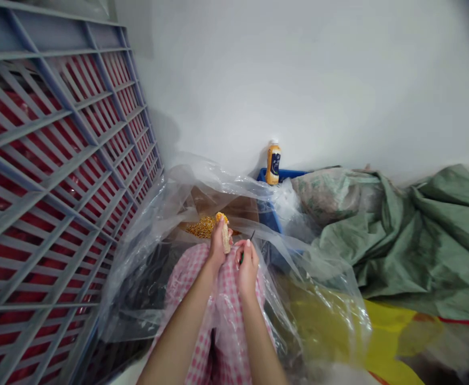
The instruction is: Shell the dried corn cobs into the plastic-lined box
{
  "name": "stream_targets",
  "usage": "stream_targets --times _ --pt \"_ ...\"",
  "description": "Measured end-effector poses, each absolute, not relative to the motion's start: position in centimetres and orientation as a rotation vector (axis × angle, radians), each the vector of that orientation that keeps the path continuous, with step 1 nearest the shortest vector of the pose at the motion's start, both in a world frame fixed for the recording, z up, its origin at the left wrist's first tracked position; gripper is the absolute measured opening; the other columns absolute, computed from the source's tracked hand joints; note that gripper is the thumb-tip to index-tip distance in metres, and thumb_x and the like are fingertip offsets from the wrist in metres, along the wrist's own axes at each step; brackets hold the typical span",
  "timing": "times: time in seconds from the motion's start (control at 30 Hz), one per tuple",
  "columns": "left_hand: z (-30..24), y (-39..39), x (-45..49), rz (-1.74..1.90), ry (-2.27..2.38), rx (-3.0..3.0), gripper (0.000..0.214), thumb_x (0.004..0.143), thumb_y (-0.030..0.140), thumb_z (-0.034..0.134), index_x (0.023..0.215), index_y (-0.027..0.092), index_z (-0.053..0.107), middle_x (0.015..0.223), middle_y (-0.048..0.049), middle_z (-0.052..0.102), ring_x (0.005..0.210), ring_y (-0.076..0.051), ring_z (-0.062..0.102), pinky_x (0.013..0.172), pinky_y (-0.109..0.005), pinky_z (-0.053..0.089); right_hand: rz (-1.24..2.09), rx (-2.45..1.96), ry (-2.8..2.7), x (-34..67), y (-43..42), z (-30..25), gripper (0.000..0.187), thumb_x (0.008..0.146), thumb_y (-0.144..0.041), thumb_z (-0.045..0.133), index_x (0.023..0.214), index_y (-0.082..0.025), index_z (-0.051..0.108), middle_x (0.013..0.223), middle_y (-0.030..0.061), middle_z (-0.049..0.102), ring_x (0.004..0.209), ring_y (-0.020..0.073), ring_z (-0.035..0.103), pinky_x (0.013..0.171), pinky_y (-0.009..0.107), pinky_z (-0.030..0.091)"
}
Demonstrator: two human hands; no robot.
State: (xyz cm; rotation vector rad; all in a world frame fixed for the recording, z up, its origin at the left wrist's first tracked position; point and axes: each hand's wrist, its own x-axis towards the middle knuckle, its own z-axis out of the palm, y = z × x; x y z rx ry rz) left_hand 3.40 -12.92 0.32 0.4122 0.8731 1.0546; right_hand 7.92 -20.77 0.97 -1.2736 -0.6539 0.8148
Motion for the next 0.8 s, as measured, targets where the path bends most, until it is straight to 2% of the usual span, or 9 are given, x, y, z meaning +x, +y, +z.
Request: stream_targets --times 0.1,0.43,0.67,0.8 --pt "0.25 -12.90 3.32 1.075 0.823 0.410 0.050 0.067 0.070 0.045 0.068 0.020 0.042 0.043 0.0066 0.038 0.030 -0.006 0.032 0.035 -0.021 0.017 0.810 -1.267 -0.653 7.90 -20.79 0.99 0.041 0.085 -0.052 0.040 0.072 -0.016 0.055 0.047 -0.0073 0.034 0.042 0.0083 0.030 0.045 0.022 0.025" --pt "0.28 -12.86 3.42 1.062 0.891 0.403 0.036 0.072 0.055 0.047 0.065 0.020 0.042 0.043 0.0055 0.041 0.030 -0.007 0.034 0.035 -0.022 0.020 0.833 -1.276 -0.637 7.95 -20.80 0.85 0.041 0.084 -0.053 0.041 0.073 -0.016 0.055 0.047 -0.0069 0.035 0.044 0.0086 0.031 0.045 0.022 0.025" --pt "0.18 -12.91 3.47 1.089 0.890 0.387 0.029 0.067 0.045 0.055 0.067 0.020 0.041 0.045 0.0065 0.044 0.031 -0.006 0.036 0.034 -0.020 0.022 0.844 -1.278 -0.631 7.91 -20.84 1.05 0.042 0.084 -0.054 0.040 0.073 -0.016 0.054 0.047 -0.0073 0.035 0.043 0.0084 0.031 0.045 0.022 0.025" --pt "0.06 -12.94 3.41 1.110 0.793 0.405 0.033 0.070 0.052 0.047 0.066 0.020 0.042 0.044 0.0051 0.045 0.031 -0.007 0.038 0.034 -0.020 0.024 0.848 -1.275 -0.626 7.87 -20.88 1.18 0.042 0.083 -0.054 0.041 0.072 -0.016 0.054 0.047 -0.0076 0.035 0.043 0.0083 0.030 0.044 0.022 0.025"
